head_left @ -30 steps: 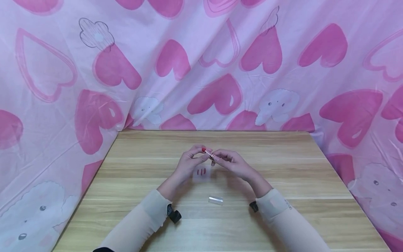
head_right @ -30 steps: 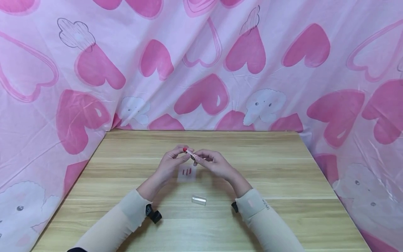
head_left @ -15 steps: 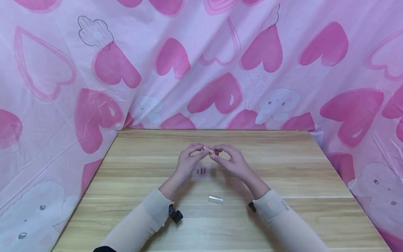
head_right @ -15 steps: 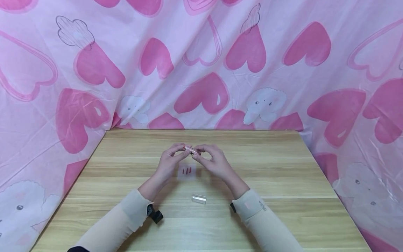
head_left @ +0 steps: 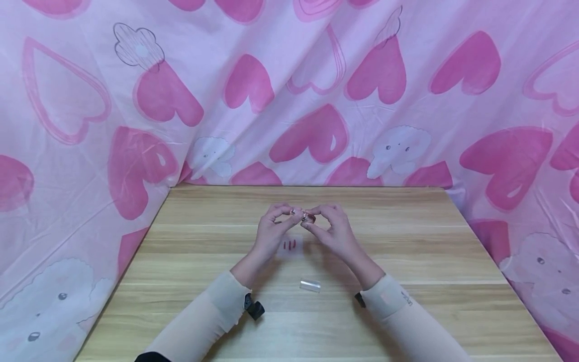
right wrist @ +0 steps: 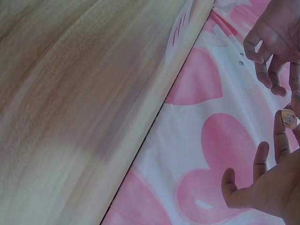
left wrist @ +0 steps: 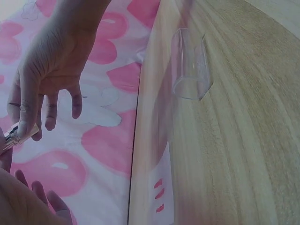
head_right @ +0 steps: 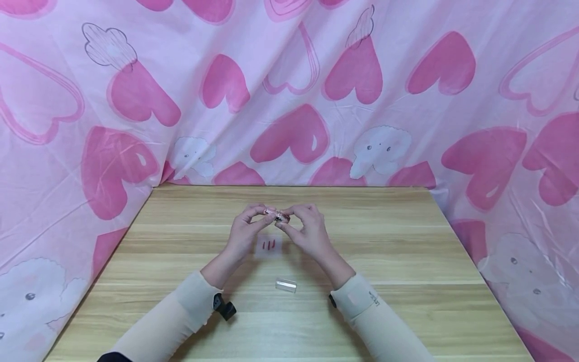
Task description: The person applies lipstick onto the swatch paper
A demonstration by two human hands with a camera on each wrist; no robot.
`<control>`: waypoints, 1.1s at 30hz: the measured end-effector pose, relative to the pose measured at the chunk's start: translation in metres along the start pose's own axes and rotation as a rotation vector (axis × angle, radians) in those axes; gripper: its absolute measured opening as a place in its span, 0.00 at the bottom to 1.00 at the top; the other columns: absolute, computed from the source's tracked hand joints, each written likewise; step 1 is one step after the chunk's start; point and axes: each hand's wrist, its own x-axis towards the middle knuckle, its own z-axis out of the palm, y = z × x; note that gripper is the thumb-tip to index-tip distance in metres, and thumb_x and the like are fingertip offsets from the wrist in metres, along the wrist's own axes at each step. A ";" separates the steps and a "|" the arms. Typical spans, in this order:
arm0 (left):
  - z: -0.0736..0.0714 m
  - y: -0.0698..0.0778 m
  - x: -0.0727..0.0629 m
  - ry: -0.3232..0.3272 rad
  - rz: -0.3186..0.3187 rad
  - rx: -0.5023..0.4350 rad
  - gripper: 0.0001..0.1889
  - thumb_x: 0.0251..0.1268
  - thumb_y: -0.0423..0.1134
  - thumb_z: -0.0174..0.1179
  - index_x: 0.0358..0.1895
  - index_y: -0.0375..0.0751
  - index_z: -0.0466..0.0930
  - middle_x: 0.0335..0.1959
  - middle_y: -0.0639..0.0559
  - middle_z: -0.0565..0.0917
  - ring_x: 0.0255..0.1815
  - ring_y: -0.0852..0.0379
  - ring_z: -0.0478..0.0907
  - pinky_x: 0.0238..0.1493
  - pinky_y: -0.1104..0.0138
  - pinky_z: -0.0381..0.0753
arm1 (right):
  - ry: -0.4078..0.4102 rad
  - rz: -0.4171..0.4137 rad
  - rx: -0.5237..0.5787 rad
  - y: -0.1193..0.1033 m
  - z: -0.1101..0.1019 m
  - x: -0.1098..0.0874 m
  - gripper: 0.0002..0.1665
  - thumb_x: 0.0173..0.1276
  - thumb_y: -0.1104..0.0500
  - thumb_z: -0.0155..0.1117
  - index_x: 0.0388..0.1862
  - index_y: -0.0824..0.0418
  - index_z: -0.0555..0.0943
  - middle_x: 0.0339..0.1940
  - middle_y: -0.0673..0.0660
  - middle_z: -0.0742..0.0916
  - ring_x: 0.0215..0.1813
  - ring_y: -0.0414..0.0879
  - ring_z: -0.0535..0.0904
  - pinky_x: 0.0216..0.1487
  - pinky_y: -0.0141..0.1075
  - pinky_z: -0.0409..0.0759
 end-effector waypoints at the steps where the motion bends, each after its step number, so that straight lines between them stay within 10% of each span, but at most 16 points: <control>1: 0.000 0.000 0.000 0.002 0.003 0.006 0.14 0.60 0.40 0.73 0.46 0.36 0.88 0.48 0.52 0.79 0.59 0.56 0.70 0.58 0.57 0.72 | 0.001 0.001 -0.001 0.000 0.000 0.000 0.16 0.60 0.56 0.78 0.47 0.52 0.86 0.45 0.45 0.89 0.48 0.45 0.72 0.52 0.46 0.67; 11: -0.005 0.001 -0.005 -0.175 -0.052 0.122 0.17 0.66 0.42 0.68 0.54 0.38 0.82 0.49 0.48 0.82 0.46 0.55 0.79 0.48 0.61 0.80 | -0.028 0.082 0.070 0.003 -0.005 -0.002 0.15 0.62 0.54 0.77 0.47 0.51 0.86 0.45 0.45 0.88 0.51 0.48 0.75 0.54 0.47 0.71; 14: -0.009 -0.002 -0.013 -0.342 -0.029 0.329 0.19 0.66 0.46 0.68 0.54 0.39 0.77 0.45 0.47 0.83 0.40 0.56 0.80 0.42 0.64 0.82 | -0.018 0.122 0.115 0.006 -0.007 -0.003 0.14 0.64 0.55 0.75 0.47 0.51 0.85 0.45 0.45 0.88 0.53 0.46 0.76 0.56 0.48 0.70; 22: -0.007 -0.022 -0.041 -0.790 0.287 1.039 0.27 0.60 0.63 0.67 0.55 0.49 0.82 0.48 0.58 0.80 0.48 0.61 0.76 0.51 0.66 0.78 | 0.003 0.183 0.169 0.009 -0.010 0.000 0.11 0.64 0.59 0.74 0.45 0.54 0.85 0.43 0.53 0.87 0.53 0.52 0.76 0.59 0.61 0.67; 33: -0.002 -0.025 -0.049 -0.887 0.241 1.066 0.15 0.60 0.51 0.72 0.48 0.54 0.86 0.43 0.62 0.78 0.42 0.66 0.73 0.48 0.70 0.75 | -0.018 0.196 0.189 -0.030 -0.021 0.002 0.09 0.66 0.64 0.71 0.45 0.62 0.84 0.41 0.57 0.86 0.50 0.51 0.77 0.58 0.62 0.67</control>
